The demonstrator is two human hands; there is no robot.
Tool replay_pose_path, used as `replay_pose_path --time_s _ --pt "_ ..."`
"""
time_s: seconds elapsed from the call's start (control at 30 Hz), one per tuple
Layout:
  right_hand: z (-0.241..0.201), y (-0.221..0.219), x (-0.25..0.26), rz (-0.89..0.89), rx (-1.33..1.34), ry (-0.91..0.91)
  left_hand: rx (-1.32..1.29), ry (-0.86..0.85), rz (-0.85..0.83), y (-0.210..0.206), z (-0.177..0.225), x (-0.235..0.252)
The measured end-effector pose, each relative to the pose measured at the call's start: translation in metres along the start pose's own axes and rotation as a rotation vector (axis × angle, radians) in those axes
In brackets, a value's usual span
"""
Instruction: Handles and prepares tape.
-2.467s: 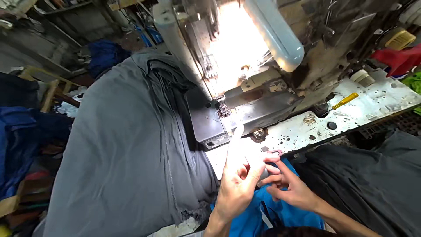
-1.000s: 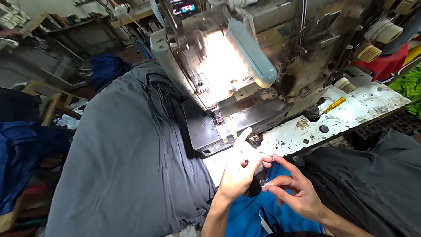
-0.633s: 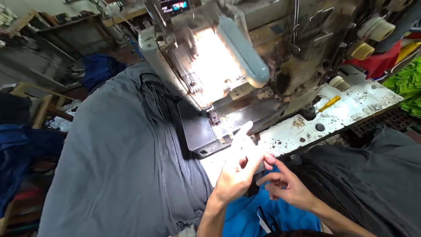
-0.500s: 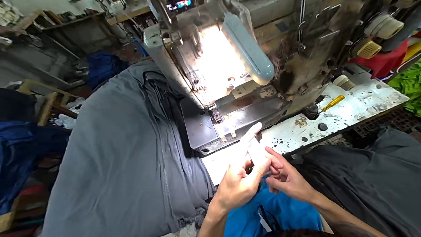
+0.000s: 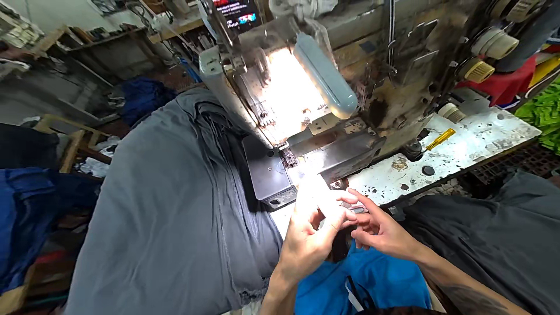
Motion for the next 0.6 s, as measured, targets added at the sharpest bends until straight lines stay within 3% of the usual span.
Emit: replay_pose_path --time_s 0.27,0.47,0.6 --pt "0.0 0.009 0.015 0.022 0.061 0.038 -0.051 0.009 -0.147 -0.028 0.005 -0.012" --pt "-0.013 0.024 0.027 -0.004 0.041 -0.049 -0.118 0.02 0.023 -0.047 -0.008 -0.055" --pt "-0.026 0.035 0.029 -0.044 0.118 -0.082 -0.248 0.068 0.131 -0.05 -0.041 -0.08"
Point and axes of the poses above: each hand's wrist, its own x-axis towards the middle knuckle, its own y-axis out of the back of the hand, z = x × y, the point moved 2 cm from there along x, towards the middle knuckle, and after that the axes turned 6 degrees about -x, right-handed, at the moved point
